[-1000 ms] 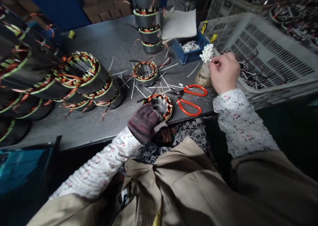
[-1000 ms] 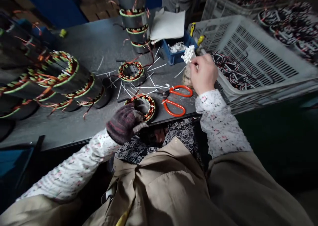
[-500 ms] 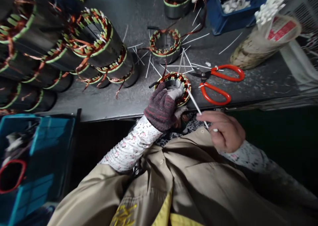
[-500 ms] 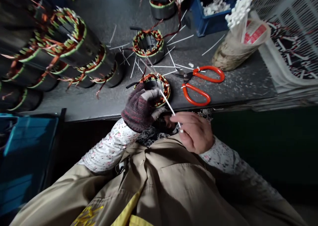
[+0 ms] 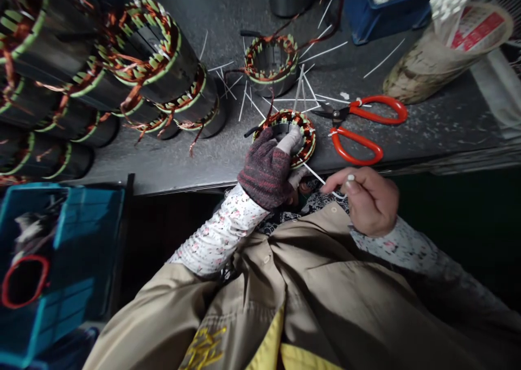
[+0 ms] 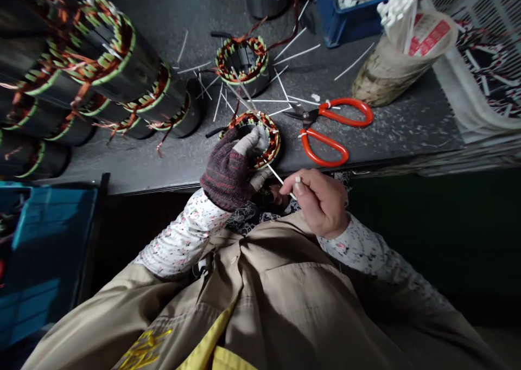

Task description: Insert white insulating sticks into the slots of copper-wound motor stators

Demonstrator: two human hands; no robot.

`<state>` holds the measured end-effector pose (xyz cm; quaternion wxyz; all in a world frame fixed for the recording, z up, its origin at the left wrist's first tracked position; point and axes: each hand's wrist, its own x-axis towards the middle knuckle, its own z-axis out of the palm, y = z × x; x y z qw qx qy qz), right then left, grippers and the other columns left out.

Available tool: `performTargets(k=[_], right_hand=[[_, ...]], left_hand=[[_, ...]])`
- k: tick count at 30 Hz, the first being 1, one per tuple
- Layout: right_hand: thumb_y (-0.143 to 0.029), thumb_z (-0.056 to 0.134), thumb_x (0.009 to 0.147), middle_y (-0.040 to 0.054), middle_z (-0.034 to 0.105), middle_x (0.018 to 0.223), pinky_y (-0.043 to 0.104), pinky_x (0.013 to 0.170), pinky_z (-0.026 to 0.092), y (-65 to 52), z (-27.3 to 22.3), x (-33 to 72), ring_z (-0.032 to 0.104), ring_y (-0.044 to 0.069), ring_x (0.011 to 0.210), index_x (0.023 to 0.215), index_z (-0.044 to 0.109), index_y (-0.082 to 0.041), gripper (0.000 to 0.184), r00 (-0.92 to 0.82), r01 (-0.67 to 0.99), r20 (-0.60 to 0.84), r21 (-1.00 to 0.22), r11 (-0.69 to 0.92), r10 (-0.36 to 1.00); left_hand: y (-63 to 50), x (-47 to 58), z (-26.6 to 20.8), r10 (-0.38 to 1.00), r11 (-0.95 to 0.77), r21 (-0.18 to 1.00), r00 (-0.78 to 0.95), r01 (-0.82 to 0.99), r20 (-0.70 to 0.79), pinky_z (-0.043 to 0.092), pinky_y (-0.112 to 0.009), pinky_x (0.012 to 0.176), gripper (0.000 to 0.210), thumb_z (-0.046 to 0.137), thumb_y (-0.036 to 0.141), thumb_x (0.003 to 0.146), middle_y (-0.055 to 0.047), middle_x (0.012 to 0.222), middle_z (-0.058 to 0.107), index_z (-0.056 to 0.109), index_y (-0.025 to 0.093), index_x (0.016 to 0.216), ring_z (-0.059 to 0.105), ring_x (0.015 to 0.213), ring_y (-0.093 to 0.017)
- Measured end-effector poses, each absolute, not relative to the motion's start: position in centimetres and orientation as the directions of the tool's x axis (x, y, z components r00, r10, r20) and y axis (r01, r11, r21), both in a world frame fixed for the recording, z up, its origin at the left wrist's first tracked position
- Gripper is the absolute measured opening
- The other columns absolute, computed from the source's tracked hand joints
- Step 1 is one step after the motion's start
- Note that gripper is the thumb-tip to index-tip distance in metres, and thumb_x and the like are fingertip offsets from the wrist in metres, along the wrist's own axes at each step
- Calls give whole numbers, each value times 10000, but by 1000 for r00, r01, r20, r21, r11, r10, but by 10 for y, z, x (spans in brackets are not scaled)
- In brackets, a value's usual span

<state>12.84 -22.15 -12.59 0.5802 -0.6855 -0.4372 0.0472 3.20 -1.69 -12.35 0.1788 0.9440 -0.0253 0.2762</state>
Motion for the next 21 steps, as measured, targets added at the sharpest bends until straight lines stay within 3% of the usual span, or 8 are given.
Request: performTargets(k=[5,8,10,14,17,21], right_hand=[[-352,530,1024,3,743,762,325,655,580,-182,-131,135,693,165,681,809,674,-236,284,629,530,499,-836,140,596],[-425,608,994,5,737,728,301,623,567,-172,-135,136,687,160,656,771,663,-230,302,685,466,451,-875,132,572],[-426,659,977,-6,726,700,271,552,522,-175,-132,135,643,139,574,777,672,-233,278,701,444,416,-890,102,580],[-385,610,1009,-4,701,718,266,557,500,-188,-118,135,621,131,582,809,662,-233,257,636,487,411,-870,73,654],[-360,586,1000,7,657,718,287,609,504,-188,-110,135,621,150,648,771,620,-234,263,561,577,453,-814,65,693],[-268,605,943,-7,604,661,300,583,438,-178,-116,140,539,143,586,720,574,-239,227,556,663,475,-748,-20,682]], left_hand=[[-21,31,-127,86,-920,361,821,-152,564,461,-574,1232,632,565,334,1021,-156,1456,640,283,226,1576,624,1387,-292],[-25,29,-129,200,-859,503,845,-92,496,562,-497,1135,554,490,328,1066,-135,1529,577,313,270,1587,666,1331,-244],[-25,30,-129,242,-806,576,814,-134,528,603,-444,1075,438,476,332,1085,-107,1426,651,443,257,1515,711,1240,-207],[-20,34,-125,170,-813,524,757,-254,631,560,-452,1149,205,515,358,1086,-20,1001,775,680,251,1143,744,1111,-174],[-15,35,-124,146,-853,487,810,-188,568,524,-476,1189,265,477,391,1095,-26,995,782,702,251,1110,743,1108,-177],[-13,36,-124,113,-876,456,855,-155,506,482,-498,1222,243,491,359,1085,-23,1023,789,702,259,1154,746,1113,-181]])
